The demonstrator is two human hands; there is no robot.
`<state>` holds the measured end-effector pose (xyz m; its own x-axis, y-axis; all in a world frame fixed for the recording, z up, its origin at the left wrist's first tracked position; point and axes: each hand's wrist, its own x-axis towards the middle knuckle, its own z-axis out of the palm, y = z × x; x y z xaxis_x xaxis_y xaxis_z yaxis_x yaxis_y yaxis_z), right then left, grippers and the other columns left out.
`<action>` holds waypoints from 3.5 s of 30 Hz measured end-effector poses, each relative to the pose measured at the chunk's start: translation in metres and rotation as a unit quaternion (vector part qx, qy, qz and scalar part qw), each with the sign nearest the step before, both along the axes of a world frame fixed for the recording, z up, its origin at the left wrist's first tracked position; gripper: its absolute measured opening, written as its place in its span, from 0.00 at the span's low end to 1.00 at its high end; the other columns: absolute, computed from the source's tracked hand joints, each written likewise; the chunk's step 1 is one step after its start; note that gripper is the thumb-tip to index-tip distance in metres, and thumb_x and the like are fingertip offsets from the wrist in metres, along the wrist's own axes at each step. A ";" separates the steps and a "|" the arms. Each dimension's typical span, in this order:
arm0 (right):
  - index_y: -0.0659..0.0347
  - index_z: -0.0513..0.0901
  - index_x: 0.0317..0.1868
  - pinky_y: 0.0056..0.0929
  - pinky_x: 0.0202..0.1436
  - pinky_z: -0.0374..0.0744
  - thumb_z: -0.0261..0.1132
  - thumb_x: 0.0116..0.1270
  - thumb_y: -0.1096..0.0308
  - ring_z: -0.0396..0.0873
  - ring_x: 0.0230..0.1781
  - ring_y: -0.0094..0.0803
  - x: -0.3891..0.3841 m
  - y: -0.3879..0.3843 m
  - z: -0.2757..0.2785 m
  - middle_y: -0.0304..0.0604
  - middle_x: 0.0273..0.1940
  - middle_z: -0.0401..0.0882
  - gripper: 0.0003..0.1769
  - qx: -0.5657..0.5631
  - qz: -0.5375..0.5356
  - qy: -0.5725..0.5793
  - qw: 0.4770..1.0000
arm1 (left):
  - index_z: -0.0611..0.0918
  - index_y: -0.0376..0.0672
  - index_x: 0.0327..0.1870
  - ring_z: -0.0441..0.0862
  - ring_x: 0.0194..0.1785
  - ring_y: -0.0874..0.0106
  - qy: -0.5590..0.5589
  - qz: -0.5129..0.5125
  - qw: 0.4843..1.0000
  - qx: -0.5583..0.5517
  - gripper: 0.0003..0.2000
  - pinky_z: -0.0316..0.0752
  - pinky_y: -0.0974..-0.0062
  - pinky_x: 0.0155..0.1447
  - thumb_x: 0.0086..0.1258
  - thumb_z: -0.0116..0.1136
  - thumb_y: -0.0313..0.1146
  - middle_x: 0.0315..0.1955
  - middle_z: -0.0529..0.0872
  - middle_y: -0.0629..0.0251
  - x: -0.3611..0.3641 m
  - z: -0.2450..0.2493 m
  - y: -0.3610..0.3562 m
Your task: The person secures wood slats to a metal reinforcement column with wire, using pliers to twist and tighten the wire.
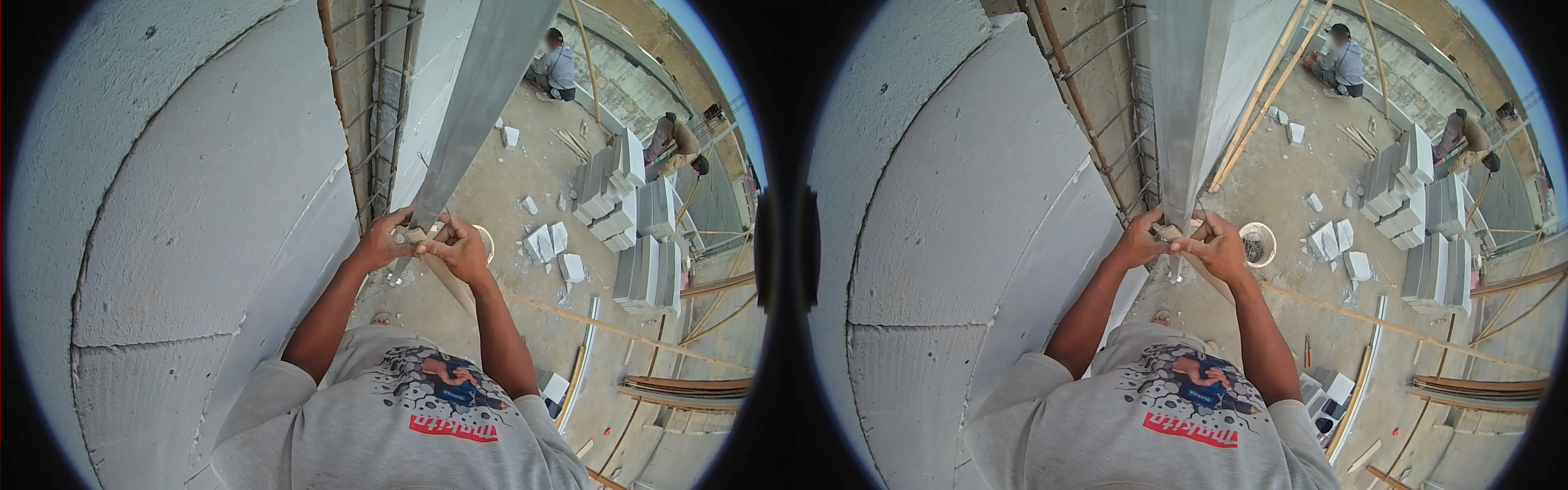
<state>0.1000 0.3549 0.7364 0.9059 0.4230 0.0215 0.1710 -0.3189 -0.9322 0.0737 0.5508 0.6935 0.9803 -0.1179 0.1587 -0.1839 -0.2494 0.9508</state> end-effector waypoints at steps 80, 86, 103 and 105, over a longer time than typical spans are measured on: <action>0.63 0.53 0.74 0.51 0.65 0.68 0.74 0.52 0.54 0.64 0.66 0.61 -0.060 0.001 -0.013 0.62 0.69 0.57 0.55 -0.160 -0.039 -0.218 0.962 | 0.78 0.30 0.55 0.83 0.46 0.69 0.176 -0.004 0.984 0.029 0.33 0.78 0.73 0.48 0.48 0.78 0.38 0.45 0.86 0.56 0.007 0.001 0.004; 0.59 0.43 0.76 0.59 0.65 0.63 0.83 0.33 0.44 0.61 0.65 0.65 -0.070 0.013 -0.015 0.69 0.68 0.50 0.76 -0.240 -0.029 -0.177 0.954 | 0.77 0.38 0.57 0.83 0.41 0.77 0.228 -0.026 0.969 -0.090 0.28 0.81 0.78 0.39 0.55 0.75 0.32 0.42 0.85 0.65 0.001 0.026 -0.011; 0.71 0.50 0.72 0.57 0.67 0.56 0.74 0.48 0.44 0.57 0.65 0.63 -0.058 0.022 -0.047 0.71 0.63 0.57 0.62 -0.196 -0.103 -0.330 0.918 | 0.71 0.35 0.63 0.83 0.43 0.75 0.216 0.017 0.966 -0.141 0.30 0.83 0.77 0.42 0.59 0.70 0.27 0.43 0.84 0.65 -0.007 0.028 -0.022; 0.71 0.50 0.72 0.57 0.68 0.55 0.75 0.47 0.45 0.56 0.65 0.63 -0.061 0.027 -0.044 0.71 0.64 0.56 0.63 -0.208 -0.112 -0.320 0.917 | 0.72 0.35 0.63 0.83 0.45 0.75 0.220 0.021 0.963 -0.153 0.29 0.84 0.76 0.41 0.60 0.69 0.28 0.42 0.85 0.66 -0.004 0.026 -0.023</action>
